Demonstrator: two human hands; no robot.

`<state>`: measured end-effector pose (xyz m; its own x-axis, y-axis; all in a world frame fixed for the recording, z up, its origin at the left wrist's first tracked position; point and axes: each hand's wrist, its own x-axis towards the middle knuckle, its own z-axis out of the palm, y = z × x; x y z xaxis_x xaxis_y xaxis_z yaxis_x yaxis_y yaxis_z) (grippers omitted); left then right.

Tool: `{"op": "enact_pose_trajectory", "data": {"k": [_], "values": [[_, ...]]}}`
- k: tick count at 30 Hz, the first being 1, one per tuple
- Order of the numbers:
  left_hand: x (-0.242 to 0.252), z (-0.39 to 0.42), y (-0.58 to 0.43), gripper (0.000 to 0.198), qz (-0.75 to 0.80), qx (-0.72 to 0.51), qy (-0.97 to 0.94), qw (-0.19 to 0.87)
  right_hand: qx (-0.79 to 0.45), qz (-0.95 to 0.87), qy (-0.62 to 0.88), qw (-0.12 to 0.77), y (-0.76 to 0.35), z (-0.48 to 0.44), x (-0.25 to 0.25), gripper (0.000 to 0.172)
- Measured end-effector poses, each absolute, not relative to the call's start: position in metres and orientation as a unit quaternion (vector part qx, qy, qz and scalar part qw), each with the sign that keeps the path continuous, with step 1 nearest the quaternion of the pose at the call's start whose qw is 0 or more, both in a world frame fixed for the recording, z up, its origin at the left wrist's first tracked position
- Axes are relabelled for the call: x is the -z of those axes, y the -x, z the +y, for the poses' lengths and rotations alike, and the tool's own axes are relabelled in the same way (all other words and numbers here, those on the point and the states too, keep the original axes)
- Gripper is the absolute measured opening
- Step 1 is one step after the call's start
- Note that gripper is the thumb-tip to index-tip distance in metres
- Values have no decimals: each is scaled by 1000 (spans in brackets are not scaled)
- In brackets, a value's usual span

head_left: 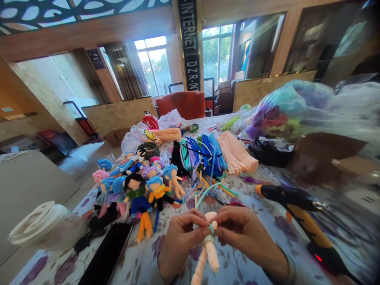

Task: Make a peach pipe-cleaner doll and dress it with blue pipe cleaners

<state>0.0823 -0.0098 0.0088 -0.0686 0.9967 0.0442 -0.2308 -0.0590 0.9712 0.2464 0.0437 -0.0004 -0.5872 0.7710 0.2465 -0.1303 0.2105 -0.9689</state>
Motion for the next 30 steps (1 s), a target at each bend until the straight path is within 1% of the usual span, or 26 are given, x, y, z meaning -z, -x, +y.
{"op": "enact_pose_trajectory", "data": {"k": [5,12,16,22,30], "values": [[-11,-10,-84,6,447,-587,-435,516,-535,-696,257,404,-244,42,0,1],[-8,-11,-84,5,445,-600,-439,499,-548,-704,230,389,-247,44,1,10],[-7,-12,-84,3,445,-599,-451,490,-553,-700,237,386,-248,45,1,9],[-5,-12,-84,3,443,-595,-462,486,-500,-724,267,393,-244,41,-3,6],[-5,-13,-84,4,444,-595,-465,483,-515,-712,286,381,-241,38,-3,6]]}}
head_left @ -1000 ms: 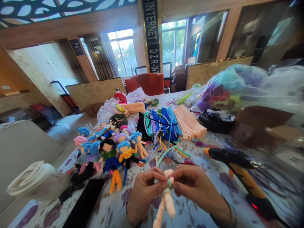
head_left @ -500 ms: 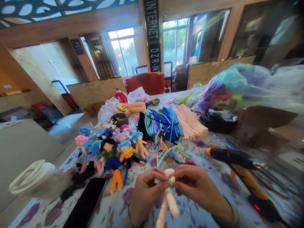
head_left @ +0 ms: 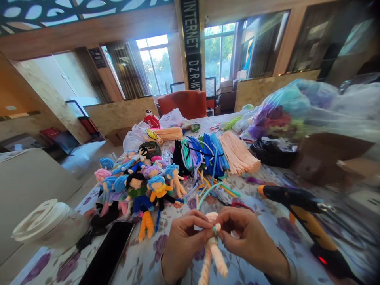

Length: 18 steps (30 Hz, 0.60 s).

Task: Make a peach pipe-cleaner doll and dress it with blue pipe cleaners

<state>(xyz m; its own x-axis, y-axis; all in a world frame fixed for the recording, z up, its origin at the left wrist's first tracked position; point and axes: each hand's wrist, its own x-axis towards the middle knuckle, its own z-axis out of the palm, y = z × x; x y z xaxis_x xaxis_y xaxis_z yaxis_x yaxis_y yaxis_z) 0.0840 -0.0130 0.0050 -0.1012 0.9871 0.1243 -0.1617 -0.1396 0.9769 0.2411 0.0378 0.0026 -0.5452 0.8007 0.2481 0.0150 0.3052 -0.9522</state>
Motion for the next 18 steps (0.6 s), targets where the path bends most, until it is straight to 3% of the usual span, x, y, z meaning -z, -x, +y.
{"op": "enact_pose_trajectory", "data": {"k": [18], "values": [[-5,-15,-86,4,474,-588,-476,452,-540,-704,271,374,-245,41,1,7]]}}
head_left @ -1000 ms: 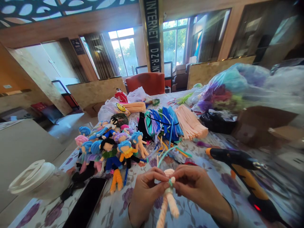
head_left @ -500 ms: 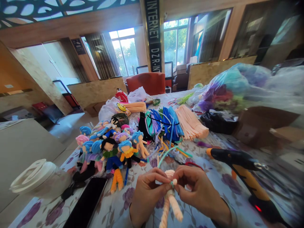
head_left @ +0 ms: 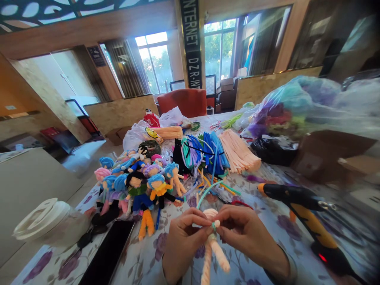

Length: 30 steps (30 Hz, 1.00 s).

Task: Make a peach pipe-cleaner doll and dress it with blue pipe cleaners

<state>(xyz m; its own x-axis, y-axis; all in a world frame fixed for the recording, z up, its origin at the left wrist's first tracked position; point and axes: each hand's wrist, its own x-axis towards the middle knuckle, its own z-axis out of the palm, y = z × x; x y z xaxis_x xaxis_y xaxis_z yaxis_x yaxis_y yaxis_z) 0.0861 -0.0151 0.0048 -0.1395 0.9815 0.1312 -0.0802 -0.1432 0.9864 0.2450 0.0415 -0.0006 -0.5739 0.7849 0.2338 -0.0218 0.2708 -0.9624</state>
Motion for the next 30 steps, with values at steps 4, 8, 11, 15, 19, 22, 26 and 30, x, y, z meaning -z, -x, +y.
{"op": "enact_pose_trajectory", "data": {"k": [4,8,11,15,19,22,26,30], "values": [[-4,-15,-87,3,472,-589,-472,455,-515,-710,301,373,-243,39,1,7],[-4,-16,-88,3,473,-588,-475,452,-495,-721,307,375,-241,37,2,9],[-5,-17,-90,4,487,-579,-473,452,-471,-732,314,380,-240,36,1,12],[-5,-16,-89,5,495,-580,-460,455,-469,-727,318,386,-241,38,1,8],[-1,-13,-86,6,477,-599,-418,488,-615,-653,270,352,-245,42,-1,12],[-2,-12,-86,12,474,-594,-363,539,-667,-614,256,335,-247,43,-4,19],[-7,-11,-88,22,478,-574,-315,585,-665,-611,262,340,-247,43,-6,20],[-8,-11,-90,21,476,-571,-327,583,-668,-606,261,344,-247,43,-6,22]]}}
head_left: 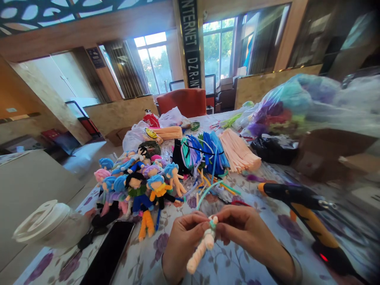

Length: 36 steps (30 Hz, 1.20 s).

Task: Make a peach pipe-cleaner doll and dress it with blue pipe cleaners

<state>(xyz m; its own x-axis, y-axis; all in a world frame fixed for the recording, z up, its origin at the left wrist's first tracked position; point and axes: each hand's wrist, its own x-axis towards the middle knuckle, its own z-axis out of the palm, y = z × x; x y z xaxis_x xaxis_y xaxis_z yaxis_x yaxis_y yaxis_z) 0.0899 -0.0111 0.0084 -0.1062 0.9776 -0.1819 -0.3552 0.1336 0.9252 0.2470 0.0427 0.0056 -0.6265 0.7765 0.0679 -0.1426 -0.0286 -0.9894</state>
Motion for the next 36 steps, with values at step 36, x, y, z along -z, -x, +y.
{"op": "enact_pose_trajectory", "data": {"k": [36], "values": [[-6,-14,-86,9,422,-581,-384,580,-653,-631,239,343,-248,44,1,14]]}}
